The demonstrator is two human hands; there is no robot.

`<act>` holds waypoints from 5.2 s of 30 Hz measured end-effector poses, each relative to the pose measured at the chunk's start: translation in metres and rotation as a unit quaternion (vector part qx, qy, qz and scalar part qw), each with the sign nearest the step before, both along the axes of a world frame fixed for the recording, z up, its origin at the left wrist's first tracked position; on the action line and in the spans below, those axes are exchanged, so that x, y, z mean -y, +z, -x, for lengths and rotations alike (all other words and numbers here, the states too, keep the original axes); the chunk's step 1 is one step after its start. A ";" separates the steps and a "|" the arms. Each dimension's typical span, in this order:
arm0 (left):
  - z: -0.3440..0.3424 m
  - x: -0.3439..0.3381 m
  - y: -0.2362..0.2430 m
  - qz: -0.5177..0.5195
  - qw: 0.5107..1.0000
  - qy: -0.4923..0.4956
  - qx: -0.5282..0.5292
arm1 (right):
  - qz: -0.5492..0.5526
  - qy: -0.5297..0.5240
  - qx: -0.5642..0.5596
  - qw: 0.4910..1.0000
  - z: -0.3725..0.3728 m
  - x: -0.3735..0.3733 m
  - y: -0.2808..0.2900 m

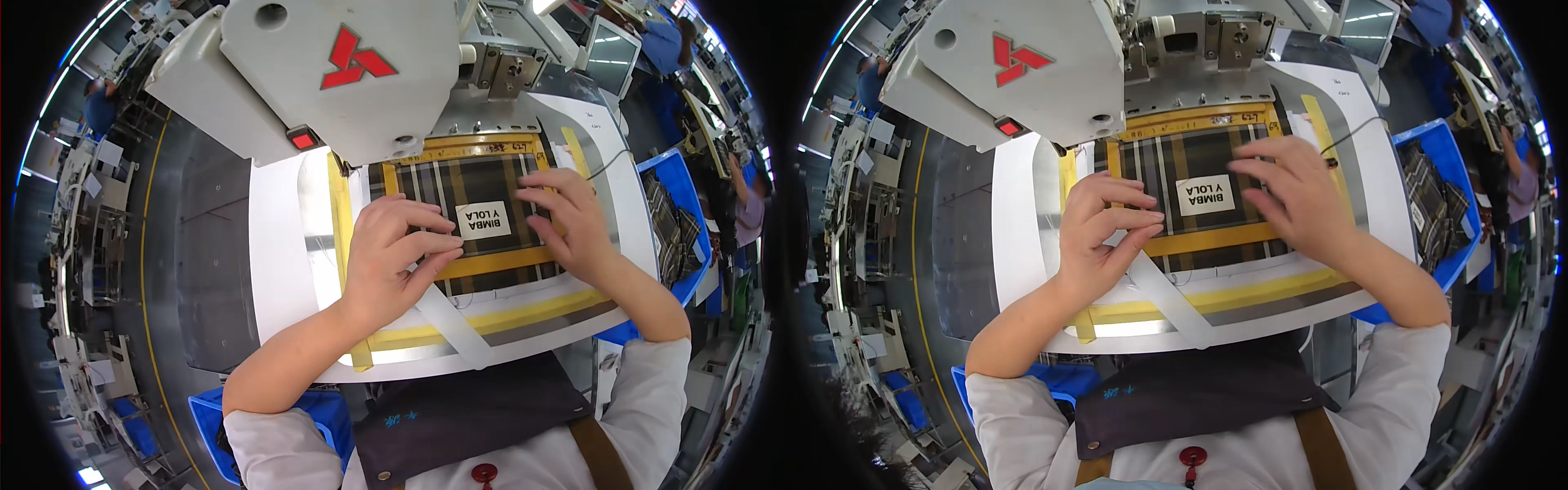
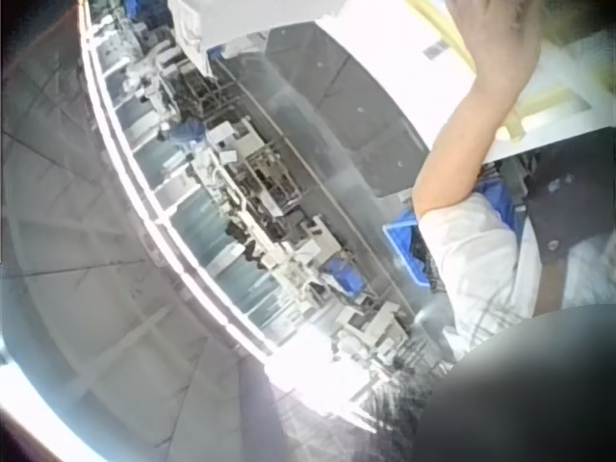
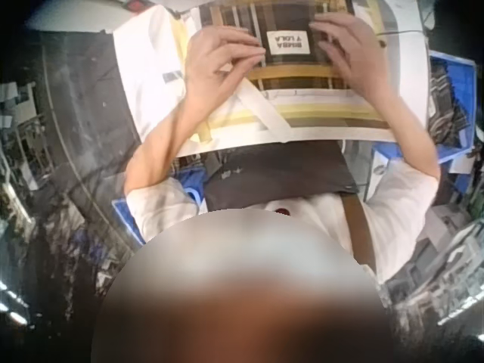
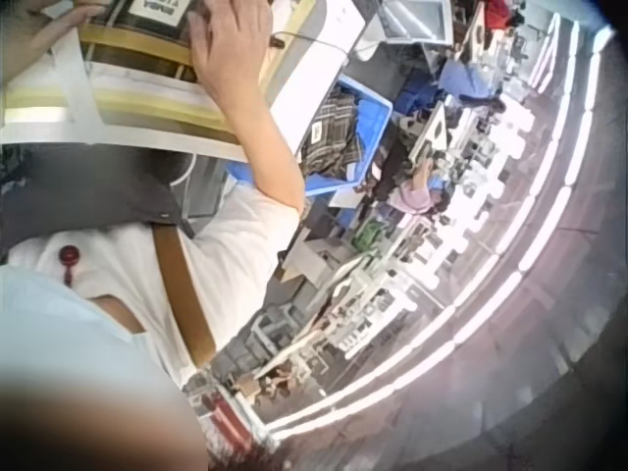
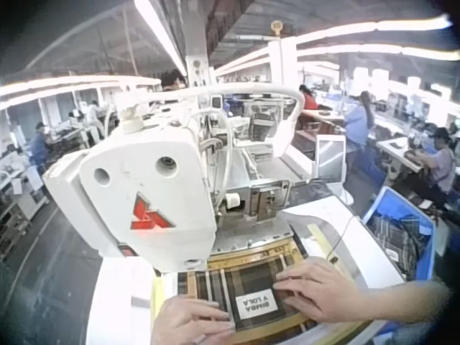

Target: Using an industrial sewing machine to stitch leather or fabric patches into a frame.

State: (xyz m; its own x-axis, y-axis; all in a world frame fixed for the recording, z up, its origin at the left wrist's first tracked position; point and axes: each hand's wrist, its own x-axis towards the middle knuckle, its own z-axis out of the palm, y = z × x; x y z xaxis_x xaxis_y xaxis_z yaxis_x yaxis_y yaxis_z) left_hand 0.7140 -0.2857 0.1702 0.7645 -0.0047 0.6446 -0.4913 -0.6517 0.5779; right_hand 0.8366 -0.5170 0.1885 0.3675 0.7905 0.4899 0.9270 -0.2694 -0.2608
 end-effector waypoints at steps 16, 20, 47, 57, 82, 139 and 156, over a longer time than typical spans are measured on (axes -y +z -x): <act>-0.004 -0.017 -0.017 0.387 0.896 0.073 -0.203 | -0.107 0.085 -0.172 0.976 0.002 -0.101 -0.020; -0.007 -0.025 -0.014 0.321 0.913 0.123 -0.218 | -0.063 0.074 -0.160 0.982 0.003 -0.105 -0.017; -0.072 -0.102 -0.041 -0.025 0.980 0.122 -0.157 | -0.039 -0.068 -0.113 0.990 -0.008 -0.128 -0.033; -0.072 -0.103 -0.043 -0.047 0.980 0.130 -0.144 | -0.084 -0.051 -0.169 0.981 -0.009 -0.132 -0.036; -0.070 -0.104 -0.045 -0.026 0.984 0.108 -0.140 | -0.088 -0.038 -0.200 0.975 -0.010 -0.131 -0.035; -0.077 -0.113 -0.031 -0.162 0.937 0.068 -0.304 | -0.050 -0.083 -0.159 0.982 -0.004 -0.125 -0.030; -0.095 -0.127 -0.049 -0.078 0.972 0.188 -0.120 | -0.079 0.036 -0.046 0.995 -0.038 -0.131 -0.035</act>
